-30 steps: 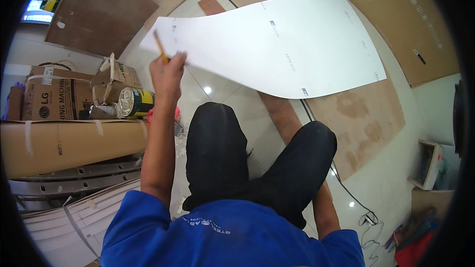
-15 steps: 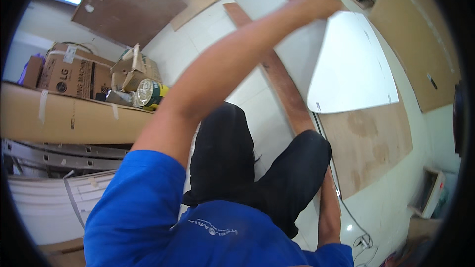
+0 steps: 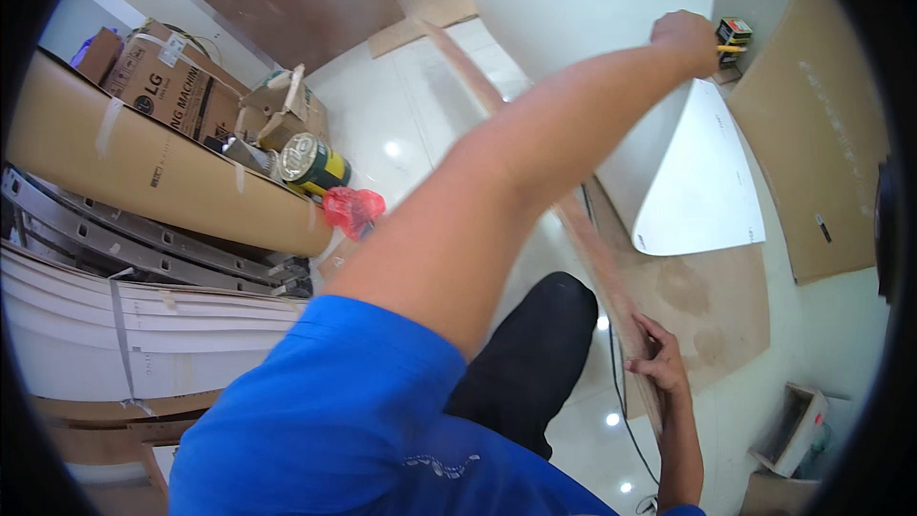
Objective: The person measures a white panel with a tape measure, marks it with a pencil, and cuts it using a utility knife and a wooden straightedge. The person then moves the cut panel aside.
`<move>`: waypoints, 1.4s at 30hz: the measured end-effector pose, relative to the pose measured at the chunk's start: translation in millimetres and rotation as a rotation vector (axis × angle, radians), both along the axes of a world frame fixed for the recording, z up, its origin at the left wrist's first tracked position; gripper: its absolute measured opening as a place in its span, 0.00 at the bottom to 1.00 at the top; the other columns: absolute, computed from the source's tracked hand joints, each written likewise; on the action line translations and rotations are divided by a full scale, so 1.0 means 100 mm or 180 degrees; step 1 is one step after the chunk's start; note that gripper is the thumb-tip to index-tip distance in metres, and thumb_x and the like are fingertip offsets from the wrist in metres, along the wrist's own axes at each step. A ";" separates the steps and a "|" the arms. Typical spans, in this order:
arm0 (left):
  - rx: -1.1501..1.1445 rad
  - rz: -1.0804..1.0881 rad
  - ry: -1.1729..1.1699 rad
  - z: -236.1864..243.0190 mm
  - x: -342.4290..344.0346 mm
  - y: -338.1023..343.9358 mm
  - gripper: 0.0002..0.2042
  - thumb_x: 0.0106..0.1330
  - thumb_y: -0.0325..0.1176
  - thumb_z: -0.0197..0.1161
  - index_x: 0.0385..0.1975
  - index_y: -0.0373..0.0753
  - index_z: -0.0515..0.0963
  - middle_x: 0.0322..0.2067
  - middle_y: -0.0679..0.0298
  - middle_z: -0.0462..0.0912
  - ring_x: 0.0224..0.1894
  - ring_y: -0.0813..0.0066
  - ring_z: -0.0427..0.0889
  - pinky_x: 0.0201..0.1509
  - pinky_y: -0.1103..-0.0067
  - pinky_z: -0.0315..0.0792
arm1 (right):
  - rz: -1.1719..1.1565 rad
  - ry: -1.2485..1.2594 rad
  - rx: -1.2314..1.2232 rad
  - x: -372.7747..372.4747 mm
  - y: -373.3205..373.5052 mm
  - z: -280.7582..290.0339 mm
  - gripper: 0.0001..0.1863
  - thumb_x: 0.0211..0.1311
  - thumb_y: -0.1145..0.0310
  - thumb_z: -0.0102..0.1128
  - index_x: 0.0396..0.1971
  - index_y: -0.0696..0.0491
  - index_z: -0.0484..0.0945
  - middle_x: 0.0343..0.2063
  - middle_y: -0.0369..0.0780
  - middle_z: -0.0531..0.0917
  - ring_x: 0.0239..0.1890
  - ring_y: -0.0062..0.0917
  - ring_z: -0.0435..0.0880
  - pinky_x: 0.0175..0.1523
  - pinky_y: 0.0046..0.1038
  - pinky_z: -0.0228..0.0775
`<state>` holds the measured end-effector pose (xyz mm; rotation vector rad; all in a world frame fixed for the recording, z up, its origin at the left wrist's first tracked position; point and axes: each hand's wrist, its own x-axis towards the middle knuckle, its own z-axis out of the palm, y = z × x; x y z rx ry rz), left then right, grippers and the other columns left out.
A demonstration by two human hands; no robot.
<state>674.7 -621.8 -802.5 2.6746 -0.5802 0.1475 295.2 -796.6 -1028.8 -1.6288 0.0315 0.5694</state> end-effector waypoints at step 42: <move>-0.0436 0.1942 0.3217 -4.13 -3.40 4.68 0.12 0.70 0.36 0.60 0.38 0.33 0.84 0.25 0.66 0.83 0.22 0.79 0.73 0.26 0.79 0.68 | -0.1426 -0.1316 -0.2387 1.35 -1.08 -0.30 0.35 0.29 0.61 0.84 0.39 0.53 0.72 0.39 0.42 0.81 0.44 0.33 0.80 0.53 0.34 0.73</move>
